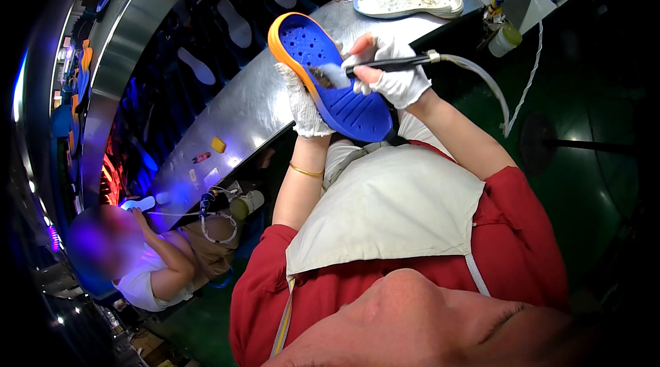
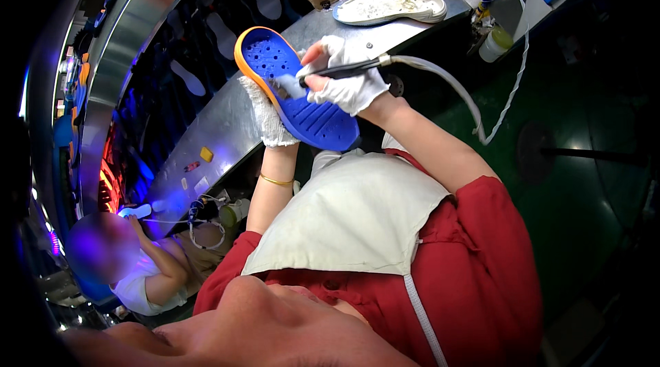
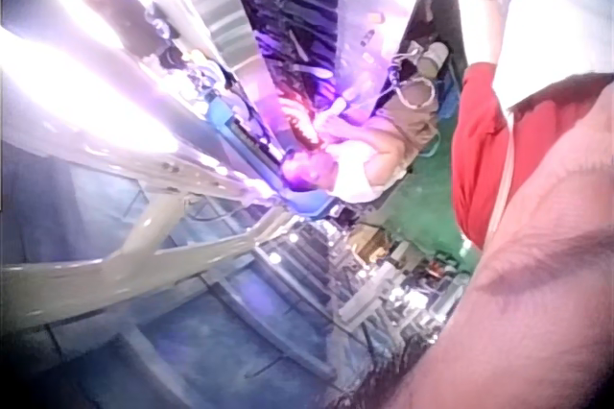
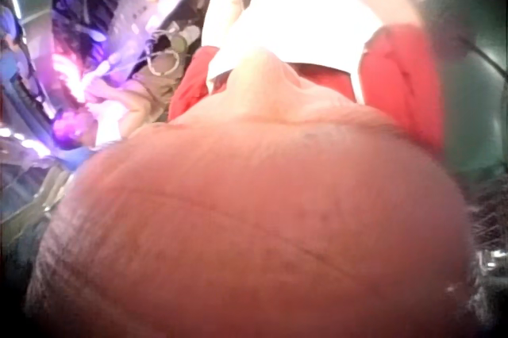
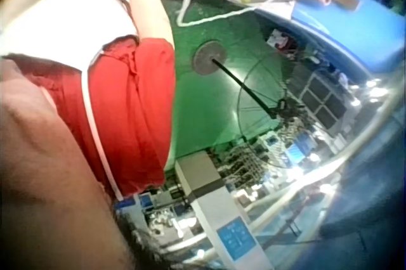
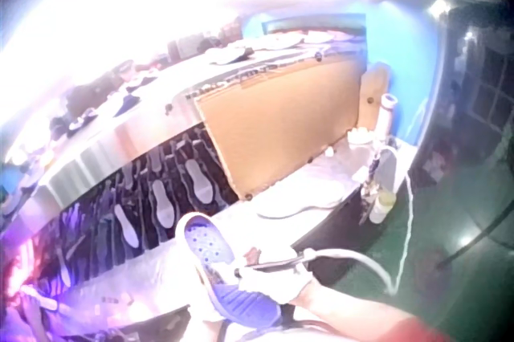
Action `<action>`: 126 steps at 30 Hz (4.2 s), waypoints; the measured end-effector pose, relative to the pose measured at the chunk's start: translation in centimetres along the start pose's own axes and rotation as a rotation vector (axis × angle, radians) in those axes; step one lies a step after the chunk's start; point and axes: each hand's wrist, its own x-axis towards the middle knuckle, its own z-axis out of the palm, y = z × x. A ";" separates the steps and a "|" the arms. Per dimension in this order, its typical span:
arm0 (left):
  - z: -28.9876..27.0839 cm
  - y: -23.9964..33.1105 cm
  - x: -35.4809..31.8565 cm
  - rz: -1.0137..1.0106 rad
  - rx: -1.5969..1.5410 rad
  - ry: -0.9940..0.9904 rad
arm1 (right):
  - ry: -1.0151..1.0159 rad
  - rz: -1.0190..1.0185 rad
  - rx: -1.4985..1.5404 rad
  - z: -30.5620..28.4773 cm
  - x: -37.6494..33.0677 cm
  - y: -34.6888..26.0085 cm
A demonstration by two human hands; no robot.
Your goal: The person applies adhesive to the edges and bottom of blue and orange shoe soles using a specialized applicator tool and a manual brush. The person picks up each sole, applies liquid from the applicator around the perimeter, uses a brush to spread the liquid across the bottom surface, and then places the treated sole back onto the conveyor belt.
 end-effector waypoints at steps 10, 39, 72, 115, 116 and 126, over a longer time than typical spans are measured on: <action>-0.3 1.5 1.3 0.099 0.045 0.009 | -0.025 0.025 -0.112 0.9 -0.8 0.9; 1.2 0.6 0.3 0.178 0.143 -0.052 | -0.070 -0.107 -0.185 2.6 -3.0 0.2; 2.0 6.4 2.0 0.046 0.119 -0.156 | -0.208 -0.232 -0.180 1.9 0.0 -1.7; 2.8 4.6 3.1 -0.049 0.153 -0.203 | -0.110 -0.360 -0.471 2.8 -1.0 -2.1; 2.4 4.5 3.0 -0.080 0.061 -0.197 | -0.120 -0.284 -0.427 3.6 -1.6 -2.3; 0.8 3.7 2.0 0.024 -0.001 -0.138 | -0.177 -0.657 -0.642 4.4 1.6 -3.7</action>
